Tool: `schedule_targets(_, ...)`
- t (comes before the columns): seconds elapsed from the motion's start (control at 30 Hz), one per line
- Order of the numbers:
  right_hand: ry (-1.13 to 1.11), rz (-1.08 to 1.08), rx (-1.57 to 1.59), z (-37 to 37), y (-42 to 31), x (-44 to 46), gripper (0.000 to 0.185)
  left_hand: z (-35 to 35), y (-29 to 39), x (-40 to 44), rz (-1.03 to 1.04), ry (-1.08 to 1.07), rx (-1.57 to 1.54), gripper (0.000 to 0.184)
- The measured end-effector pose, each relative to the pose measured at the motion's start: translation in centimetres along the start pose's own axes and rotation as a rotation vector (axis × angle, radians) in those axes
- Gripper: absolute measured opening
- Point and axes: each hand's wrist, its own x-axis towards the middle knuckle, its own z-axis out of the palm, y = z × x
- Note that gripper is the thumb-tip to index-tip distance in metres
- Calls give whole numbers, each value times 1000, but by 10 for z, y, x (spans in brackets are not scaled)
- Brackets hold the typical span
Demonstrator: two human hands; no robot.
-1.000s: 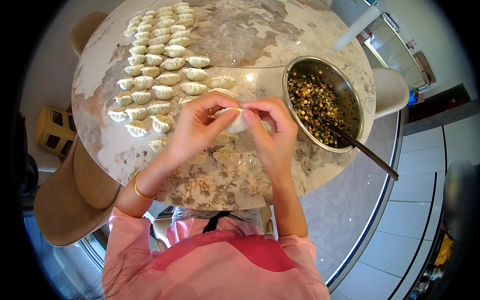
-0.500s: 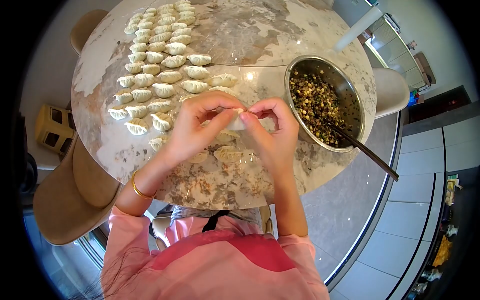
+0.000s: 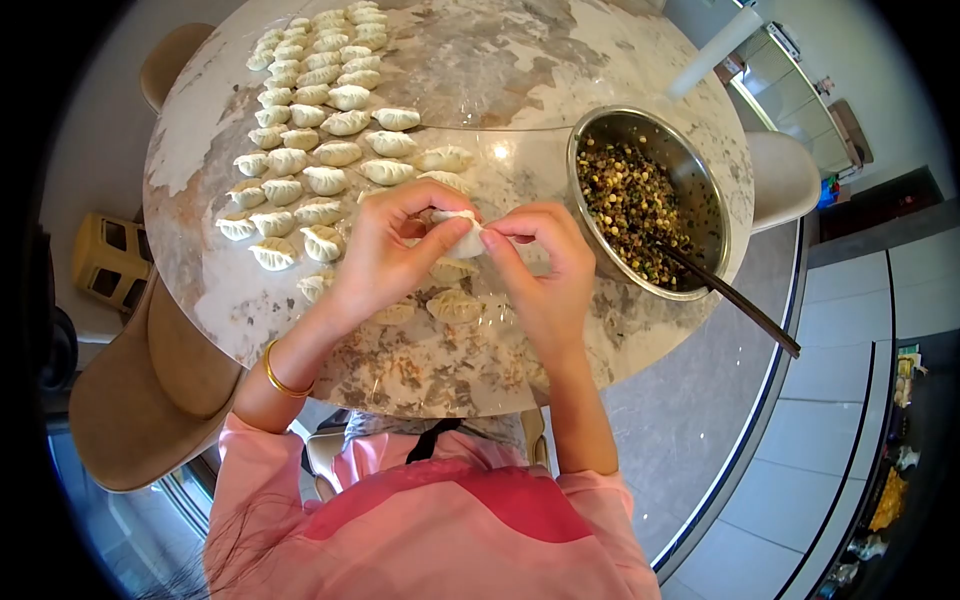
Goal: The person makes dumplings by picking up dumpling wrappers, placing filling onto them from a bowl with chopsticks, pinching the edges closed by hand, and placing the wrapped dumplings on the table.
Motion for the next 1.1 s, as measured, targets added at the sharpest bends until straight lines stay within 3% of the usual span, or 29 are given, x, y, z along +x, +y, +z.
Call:
schedule_targets(0.13,-3,-117,-198,1,-10,1,8,0,-3,0,-2,9,42,13)
schedule_targets(0.3,21,98,171,3,2,3,10,3,-1,0,-11,-20,-40,14)
schedule_targets(0.5,1,198,362,3,3,4,13,1,6,1,-12,-74,36,14)
schedule_targets(0.6,-37,269,505,1,7,3,16,1,-1,1,-62,-103,-73,13)
schedule_targets(0.73,-9,315,513,2,3,1,14,1,-2,0,-42,-49,-50,12)
schedule_targets(0.9,-21,53,101,-1,3,0,8,1,-3,-1,-20,-2,-16,12)
schedule_targets(1.03,-36,55,70,1,-1,0,9,1,4,0,0,-22,55,11)
schedule_targets(1.1,30,208,278,5,-6,2,7,1,6,0,5,-28,50,11)
